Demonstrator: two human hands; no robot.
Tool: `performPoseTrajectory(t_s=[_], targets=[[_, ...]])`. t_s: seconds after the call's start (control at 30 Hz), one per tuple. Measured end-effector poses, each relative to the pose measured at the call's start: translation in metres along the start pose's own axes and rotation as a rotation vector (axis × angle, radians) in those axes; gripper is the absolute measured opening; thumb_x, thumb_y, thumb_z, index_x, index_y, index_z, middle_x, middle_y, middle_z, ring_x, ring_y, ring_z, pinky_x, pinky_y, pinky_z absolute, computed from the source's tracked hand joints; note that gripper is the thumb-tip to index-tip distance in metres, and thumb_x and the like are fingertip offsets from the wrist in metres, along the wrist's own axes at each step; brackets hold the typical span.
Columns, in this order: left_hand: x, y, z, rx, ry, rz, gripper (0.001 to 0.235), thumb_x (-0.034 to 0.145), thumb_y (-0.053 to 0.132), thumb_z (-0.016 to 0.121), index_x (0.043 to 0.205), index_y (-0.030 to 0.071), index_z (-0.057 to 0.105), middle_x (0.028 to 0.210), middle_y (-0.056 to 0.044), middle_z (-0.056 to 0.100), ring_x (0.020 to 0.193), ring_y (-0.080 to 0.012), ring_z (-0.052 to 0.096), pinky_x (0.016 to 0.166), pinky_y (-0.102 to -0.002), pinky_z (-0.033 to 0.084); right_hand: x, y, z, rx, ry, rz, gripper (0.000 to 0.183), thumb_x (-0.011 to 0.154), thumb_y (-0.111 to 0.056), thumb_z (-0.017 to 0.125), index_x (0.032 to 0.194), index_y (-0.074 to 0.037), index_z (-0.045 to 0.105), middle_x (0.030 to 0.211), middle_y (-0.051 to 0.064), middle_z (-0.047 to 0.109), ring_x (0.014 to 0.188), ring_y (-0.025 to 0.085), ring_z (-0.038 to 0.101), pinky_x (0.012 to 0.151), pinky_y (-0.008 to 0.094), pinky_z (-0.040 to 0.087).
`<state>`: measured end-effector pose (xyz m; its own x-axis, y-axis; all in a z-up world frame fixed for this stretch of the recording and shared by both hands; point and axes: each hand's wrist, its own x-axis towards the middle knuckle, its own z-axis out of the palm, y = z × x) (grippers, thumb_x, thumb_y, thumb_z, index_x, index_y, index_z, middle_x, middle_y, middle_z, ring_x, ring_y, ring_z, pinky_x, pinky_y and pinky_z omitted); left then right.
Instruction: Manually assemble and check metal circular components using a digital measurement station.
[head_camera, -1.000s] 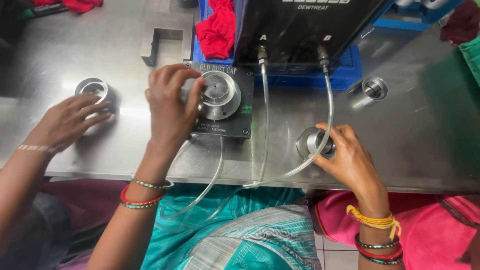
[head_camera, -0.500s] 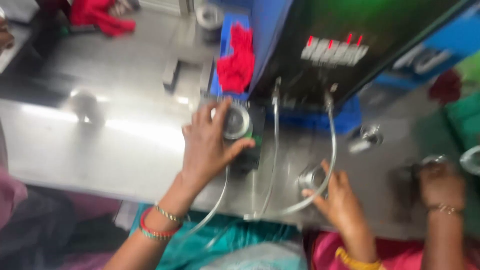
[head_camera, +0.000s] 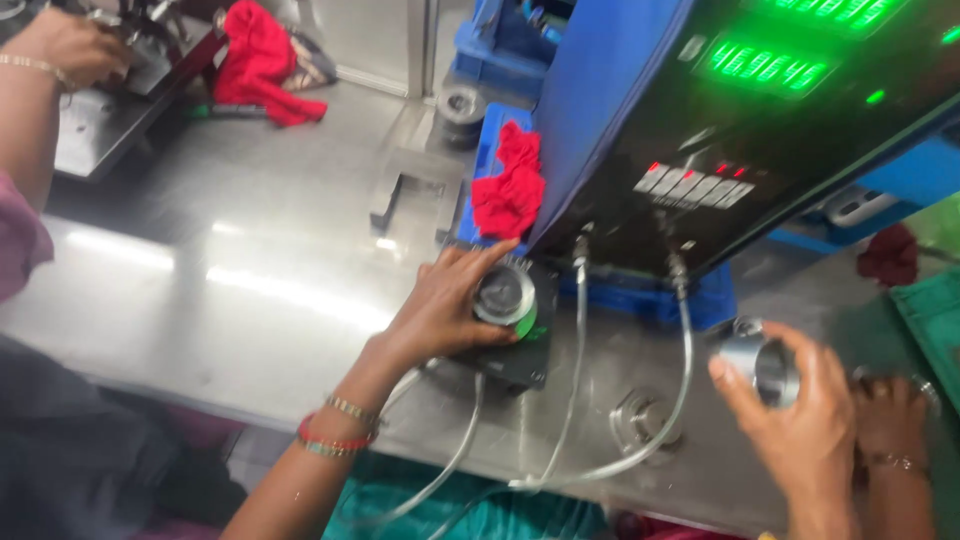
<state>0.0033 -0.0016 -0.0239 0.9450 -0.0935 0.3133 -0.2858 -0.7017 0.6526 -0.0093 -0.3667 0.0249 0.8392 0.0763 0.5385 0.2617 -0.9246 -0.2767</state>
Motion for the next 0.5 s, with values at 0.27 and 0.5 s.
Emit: performPoseTrajectory(t_s=[0.27,0.5], targets=[[0.023,-0.011,-0.032,-0.251,0.130,0.249,0.094,0.070,0.036,0.093,0.150,0.018,0.047,0.141,-0.009,0.062,0.129,-0.0320,0.053,0.109,-0.044,0.043,0.039,-0.136,0.048,0.431,-0.294,-0.309,0.067,0.076,-0.032,0.088,0.130,-0.007,0.057,0.119,0.016,0.067,0.110,0.031,0.068,0.091,0.041,0.053],[0.032,-0.107,-0.033,-0.077,0.388,-0.022,0.084,0.068,0.034,0.095,0.141,0.019,0.057,0.134,-0.007,0.065,0.126,-0.0339,0.052,0.109,-0.044,0.043,0.059,-0.193,0.079,0.256,-0.471,-0.372,0.063,0.075,-0.041,0.083,0.125,-0.011,0.059,0.115,0.013,0.065,0.106,0.037,0.067,0.086,0.049,0.054]])
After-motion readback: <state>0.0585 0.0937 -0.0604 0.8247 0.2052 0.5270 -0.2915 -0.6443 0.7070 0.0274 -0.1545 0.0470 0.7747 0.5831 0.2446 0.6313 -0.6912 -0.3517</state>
